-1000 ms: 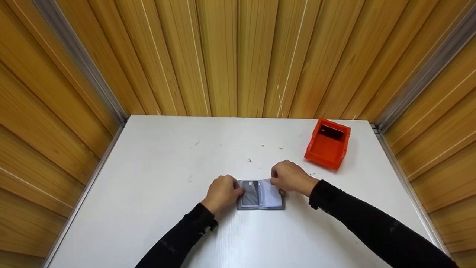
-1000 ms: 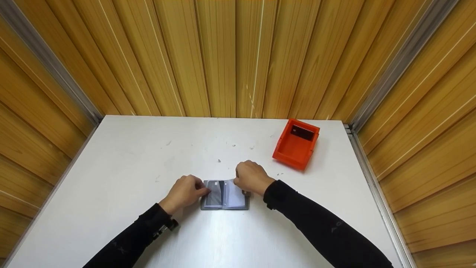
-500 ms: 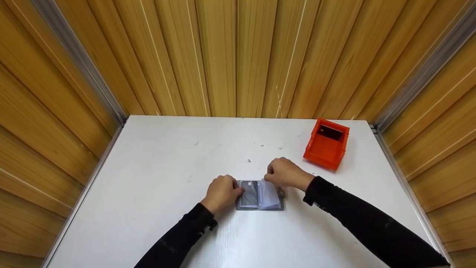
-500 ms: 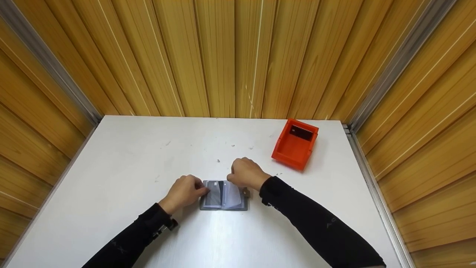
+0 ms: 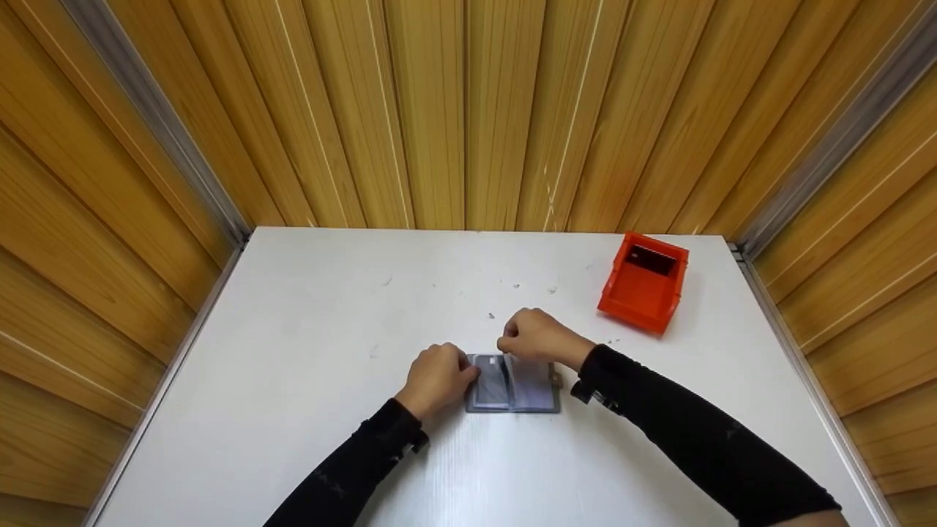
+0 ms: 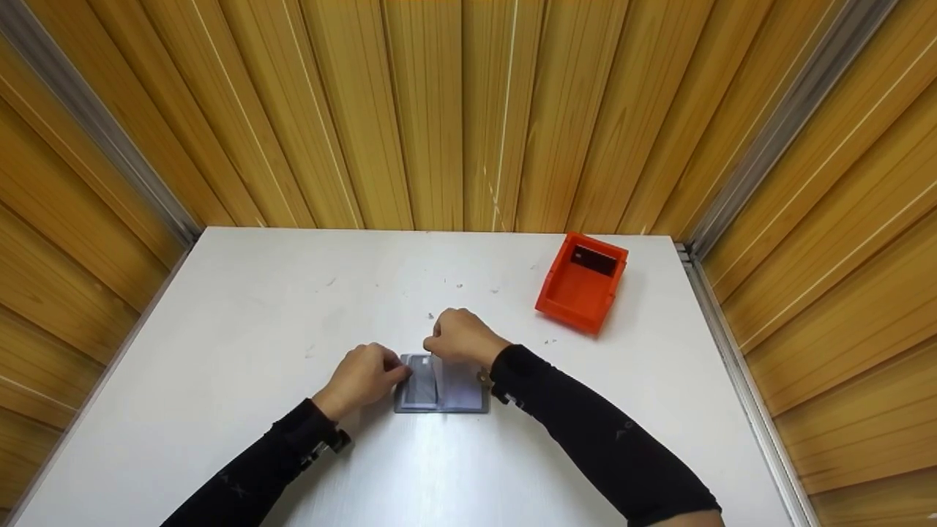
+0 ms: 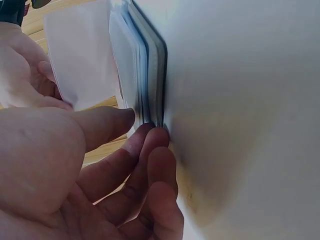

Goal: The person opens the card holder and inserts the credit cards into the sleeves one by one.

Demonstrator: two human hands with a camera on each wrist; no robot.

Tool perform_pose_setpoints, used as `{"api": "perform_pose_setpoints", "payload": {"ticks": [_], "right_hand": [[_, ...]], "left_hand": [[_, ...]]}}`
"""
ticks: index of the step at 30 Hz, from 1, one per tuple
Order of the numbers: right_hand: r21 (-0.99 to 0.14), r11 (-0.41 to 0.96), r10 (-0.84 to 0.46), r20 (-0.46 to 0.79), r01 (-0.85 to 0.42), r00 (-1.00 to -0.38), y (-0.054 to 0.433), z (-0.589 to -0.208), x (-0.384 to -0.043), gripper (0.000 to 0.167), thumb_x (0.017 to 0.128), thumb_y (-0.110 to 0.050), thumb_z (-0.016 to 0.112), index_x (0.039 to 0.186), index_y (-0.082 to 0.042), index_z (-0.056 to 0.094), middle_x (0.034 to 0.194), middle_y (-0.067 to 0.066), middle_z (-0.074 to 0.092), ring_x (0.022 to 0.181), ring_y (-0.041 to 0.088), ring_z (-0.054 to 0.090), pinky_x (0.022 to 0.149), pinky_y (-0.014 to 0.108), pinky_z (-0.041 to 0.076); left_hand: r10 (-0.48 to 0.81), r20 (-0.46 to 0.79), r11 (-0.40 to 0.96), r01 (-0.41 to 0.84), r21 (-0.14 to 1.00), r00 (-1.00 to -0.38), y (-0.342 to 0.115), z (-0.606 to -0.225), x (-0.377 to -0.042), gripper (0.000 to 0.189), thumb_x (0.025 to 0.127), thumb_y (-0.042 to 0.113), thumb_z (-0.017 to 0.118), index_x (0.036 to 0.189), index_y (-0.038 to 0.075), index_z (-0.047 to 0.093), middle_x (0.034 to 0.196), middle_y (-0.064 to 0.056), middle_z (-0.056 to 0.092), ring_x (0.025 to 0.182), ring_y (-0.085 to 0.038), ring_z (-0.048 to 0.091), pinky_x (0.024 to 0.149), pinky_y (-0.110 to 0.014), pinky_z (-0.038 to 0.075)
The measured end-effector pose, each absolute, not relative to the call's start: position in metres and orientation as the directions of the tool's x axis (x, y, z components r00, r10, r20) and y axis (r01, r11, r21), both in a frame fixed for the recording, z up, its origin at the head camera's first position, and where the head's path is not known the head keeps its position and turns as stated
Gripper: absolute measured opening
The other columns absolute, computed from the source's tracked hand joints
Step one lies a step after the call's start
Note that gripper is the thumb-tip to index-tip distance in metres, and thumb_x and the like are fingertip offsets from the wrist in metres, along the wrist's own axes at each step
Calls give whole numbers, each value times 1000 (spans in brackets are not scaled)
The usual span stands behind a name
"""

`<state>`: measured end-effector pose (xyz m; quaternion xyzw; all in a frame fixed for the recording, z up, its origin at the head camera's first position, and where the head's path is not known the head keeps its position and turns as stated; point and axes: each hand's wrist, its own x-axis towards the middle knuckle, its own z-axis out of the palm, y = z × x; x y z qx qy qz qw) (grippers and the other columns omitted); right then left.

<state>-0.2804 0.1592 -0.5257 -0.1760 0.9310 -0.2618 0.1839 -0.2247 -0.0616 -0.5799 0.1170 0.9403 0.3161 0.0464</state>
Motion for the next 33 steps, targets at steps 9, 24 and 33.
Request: {"api": "perform_pose_setpoints", "payload": {"ticks": [9, 24, 33], "right_hand": [[-609, 771, -415, -257, -187, -873, 147, -539, -285, 25, 92, -20, 68, 71, -9, 76, 60, -12, 55, 59, 9, 46, 55, 24, 34], [-580, 785, -418, -240, -216, -876, 132, -555, -279, 20, 94, -20, 74, 83, -8, 86, 66, -11, 64, 64, 10, 54, 58, 22, 41], [-586, 776, -436, -231, -234, -870, 131, -557, -279, 17, 95, -21, 77, 88, -10, 88, 75, -7, 75, 70, 10, 59, 63, 23, 45]], "left_hand": [[253, -4, 779, 202, 594, -967, -62, -579, -226, 50, 104, 27, 69, 55, 21, 57, 55, 9, 48, 55, -13, 46, 53, -29, 34], [293, 6, 773, 240, 588, -956, -65, -579, -226, 33, 99, 33, 79, 70, 17, 78, 63, 8, 65, 60, -11, 53, 58, -29, 42], [290, -21, 780, 224, 584, -957, -64, -579, -226, 21, 91, 31, 89, 78, 16, 81, 75, 3, 75, 67, -12, 59, 63, -32, 49]]}}
